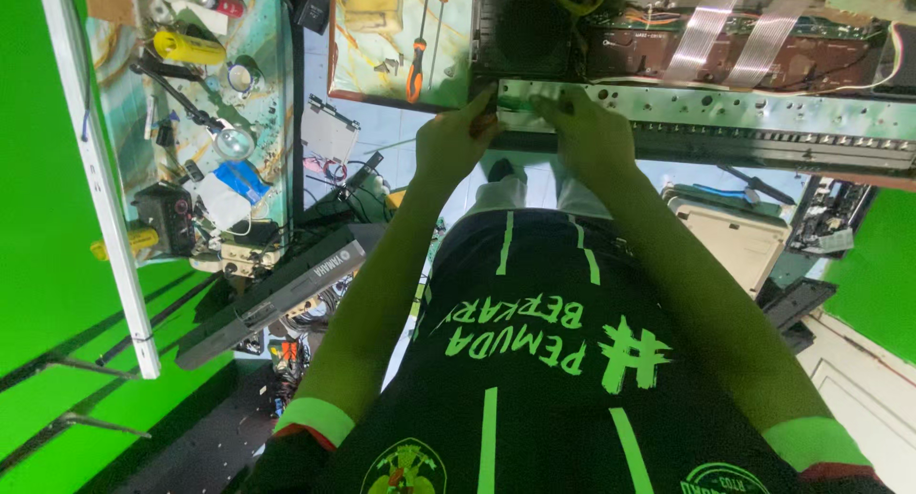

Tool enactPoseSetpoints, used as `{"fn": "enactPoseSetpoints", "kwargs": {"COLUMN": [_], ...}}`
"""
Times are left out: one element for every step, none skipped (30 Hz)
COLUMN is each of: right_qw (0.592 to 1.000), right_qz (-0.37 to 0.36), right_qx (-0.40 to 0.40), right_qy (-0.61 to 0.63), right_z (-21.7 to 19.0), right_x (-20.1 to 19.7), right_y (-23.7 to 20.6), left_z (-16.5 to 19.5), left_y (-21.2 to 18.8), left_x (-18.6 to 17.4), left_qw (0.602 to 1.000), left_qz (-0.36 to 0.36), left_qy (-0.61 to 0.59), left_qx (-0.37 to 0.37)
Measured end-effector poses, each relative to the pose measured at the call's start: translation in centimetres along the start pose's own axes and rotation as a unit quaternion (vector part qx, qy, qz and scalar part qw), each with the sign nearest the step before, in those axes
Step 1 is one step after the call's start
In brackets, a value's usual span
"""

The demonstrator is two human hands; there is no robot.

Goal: The person unscrews a metal plate from the interior of an electronic keyboard using a screwdriver, then manipulates internal wiring and components by hand.

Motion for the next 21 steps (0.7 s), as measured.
{"fn": "enactPoseSetpoints", "kwargs": {"right_qw": [1.0,0.999,1.0,1.0,0.999,0.999,0.998,0.997,0.999,0.999,0.999,0.999,1.0,0.999,0.999,1.0,1.0,0.999,0.999,0.999,0.998], "right_qz": [0.01,0.019,0.007,-0.007,-0.02,-0.005,0.01,0.024,0.004,-0.017,-0.037,-0.018,0.003,0.024,0.024,0.024,0.023,0.026,0.033,0.041,0.05], "right_qx": [0.003,0.006,0.014,0.02,0.026,0.042,0.059,0.073,0.049,0.026,0.005,0.01,0.016,0.022,0.014,0.004,-0.007,-0.004,0.0,0.005,-0.014], "right_qy": [-0.016,-0.031,-0.023,-0.013,-0.002,-0.006,-0.01,-0.014,-0.021,-0.029,-0.035,-0.028,-0.023,-0.018,-0.018,-0.018,-0.016,-0.021,-0.027,-0.035,-0.037], "right_z": [-0.4,-0.7,-0.9,-0.9,-0.9,-0.7,-0.4,-0.1,-0.1,-0.2,-0.4,-0.4,-0.5,-0.6,-0.8,-1.0,-1.2,-1.3,-1.3,-1.2,-1.3], "right_x": [-0.2,-0.3,-0.3,-0.3,-0.3,-0.5,-0.6,-0.8,-0.5,-0.2,0.1,0.1,0.1,0.0,0.1,0.2,0.3,0.4,0.3,0.3,0.2], "right_y": [-0.3,-0.6,-0.9,-1.1,-1.1,-1.0,-0.8,-0.5,-0.4,-0.2,-0.3,-0.4,-0.5,-0.6,-0.8,-0.9,-1.0,-1.0,-1.0,-0.9,-0.9], "left_z": [-0.1,-0.1,-0.2,-0.3,-0.4,-0.4,-0.4,-0.4,-0.4,-0.4,-0.4,-0.3,-0.3,-0.3,-0.3,-0.3,-0.3,-0.3,-0.4,-0.4,-0.4], "left_y": [0.0,0.0,0.0,0.0,-0.1,-0.1,-0.1,-0.1,-0.2,-0.2,-0.2,-0.2,-0.2,-0.2,-0.2,-0.2,-0.2,-0.2,-0.2,-0.2,-0.2], "left_x": [-0.2,-0.4,-0.5,-0.5,-0.3,-0.2,-0.1,0.0,0.1,0.1,0.0,0.0,0.0,0.0,0.0,0.0,0.0,0.0,0.1,0.1,0.1], "left_qw": [1.0,1.0,0.999,0.999,0.999,0.998,0.999,0.999,0.999,0.999,0.999,1.0,0.999,0.999,0.998,0.998,0.998,0.997,0.998,0.998,0.997], "left_qz": [0.012,0.024,0.037,0.03,0.022,0.013,0.01,0.009,0.009,0.012,0.013,0.013,0.01,0.007,0.003,-0.004,-0.01,-0.017,-0.024,-0.029,-0.034], "left_qy": [-0.002,-0.005,-0.007,-0.023,-0.037,-0.051,-0.048,-0.044,-0.041,-0.033,-0.026,-0.019,-0.029,-0.04,-0.051,-0.056,-0.059,-0.06,-0.052,-0.045,-0.04], "left_qx": [0.003,0.006,0.006,-0.002,-0.01,-0.015,-0.015,-0.017,-0.022,-0.023,-0.022,-0.019,-0.018,-0.019,-0.021,-0.024,-0.029,-0.032,-0.041,-0.045,-0.05]}}
Point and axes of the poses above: each hand's wrist, its own y-axis towards the middle knuckle, its own x-axis out of the palm, z = x × y, the point moved 4 cm from there along y, towards the middle knuckle, and after that the axes turned 4 degrees about y, right-handed, at the moved point
